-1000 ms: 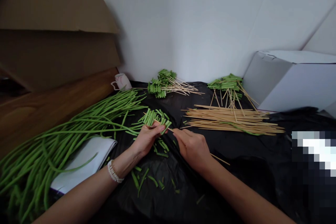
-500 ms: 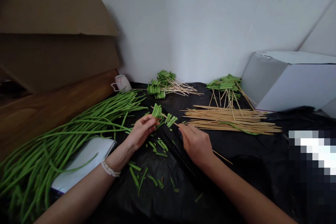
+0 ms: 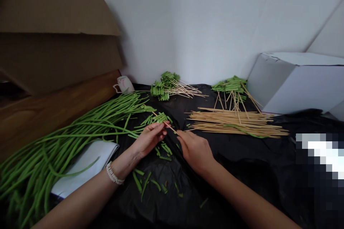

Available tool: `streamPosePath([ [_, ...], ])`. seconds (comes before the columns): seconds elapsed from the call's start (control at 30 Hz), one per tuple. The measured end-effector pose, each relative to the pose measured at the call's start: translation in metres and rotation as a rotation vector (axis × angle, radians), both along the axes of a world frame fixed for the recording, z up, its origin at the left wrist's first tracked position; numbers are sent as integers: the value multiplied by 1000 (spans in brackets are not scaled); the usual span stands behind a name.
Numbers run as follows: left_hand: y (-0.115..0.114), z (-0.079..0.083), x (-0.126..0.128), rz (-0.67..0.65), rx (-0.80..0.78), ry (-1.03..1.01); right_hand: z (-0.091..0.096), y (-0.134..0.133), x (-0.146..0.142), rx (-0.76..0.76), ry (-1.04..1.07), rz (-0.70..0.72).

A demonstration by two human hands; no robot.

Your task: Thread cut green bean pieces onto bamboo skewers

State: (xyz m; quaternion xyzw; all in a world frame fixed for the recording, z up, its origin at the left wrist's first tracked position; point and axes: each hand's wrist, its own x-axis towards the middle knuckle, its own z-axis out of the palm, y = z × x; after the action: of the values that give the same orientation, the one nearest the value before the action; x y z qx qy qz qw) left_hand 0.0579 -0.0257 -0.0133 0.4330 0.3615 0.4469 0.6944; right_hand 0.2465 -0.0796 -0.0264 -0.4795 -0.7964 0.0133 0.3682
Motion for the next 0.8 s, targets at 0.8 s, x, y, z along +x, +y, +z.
streamPosePath([
  [0.8, 0, 3, 13, 283, 8, -140, -5, -17, -31, -134, -40, -31],
])
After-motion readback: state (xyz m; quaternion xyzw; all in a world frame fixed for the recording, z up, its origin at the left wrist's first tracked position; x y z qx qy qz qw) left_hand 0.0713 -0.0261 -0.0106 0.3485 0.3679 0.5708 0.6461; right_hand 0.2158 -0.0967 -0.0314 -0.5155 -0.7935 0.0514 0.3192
